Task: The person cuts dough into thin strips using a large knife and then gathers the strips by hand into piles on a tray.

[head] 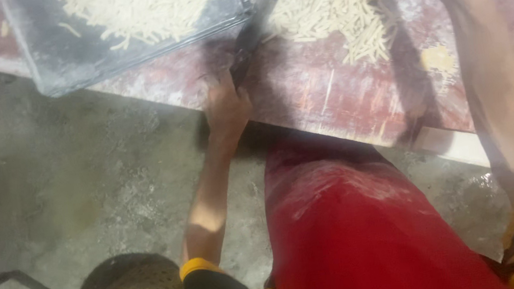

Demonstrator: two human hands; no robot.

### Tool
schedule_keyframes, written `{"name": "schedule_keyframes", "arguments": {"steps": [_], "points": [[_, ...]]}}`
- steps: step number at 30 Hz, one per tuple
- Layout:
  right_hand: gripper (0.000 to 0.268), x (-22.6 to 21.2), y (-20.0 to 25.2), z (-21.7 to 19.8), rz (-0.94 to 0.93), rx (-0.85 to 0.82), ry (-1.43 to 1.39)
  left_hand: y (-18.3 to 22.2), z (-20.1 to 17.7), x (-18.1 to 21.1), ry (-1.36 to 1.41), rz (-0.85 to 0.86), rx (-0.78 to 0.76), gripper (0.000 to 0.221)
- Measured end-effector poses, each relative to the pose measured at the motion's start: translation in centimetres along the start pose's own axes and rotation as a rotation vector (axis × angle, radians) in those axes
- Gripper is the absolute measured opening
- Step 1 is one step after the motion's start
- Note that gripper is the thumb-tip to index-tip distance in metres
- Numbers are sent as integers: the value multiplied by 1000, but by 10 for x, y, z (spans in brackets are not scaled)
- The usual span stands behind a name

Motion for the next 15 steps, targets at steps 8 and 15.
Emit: {"name": "schedule_keyframes", "arguments": {"steps": [8,15], "points": [[12,24,33,-93,-57,150,-408,5,-48,42,514,65,-95,55],[18,76,65,-107,192,249,-381,16,30,19,1647,-851,-445,20]]}}
Point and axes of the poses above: each hand's wrist, its own y-axis away from the middle knuckle, its own z-axis out of the palm, x = y × z, the point moved 9 cm from there along -y, towards the middle knuckle, and after that the axes turned 7 degrees about x, right-handed, at the moved point
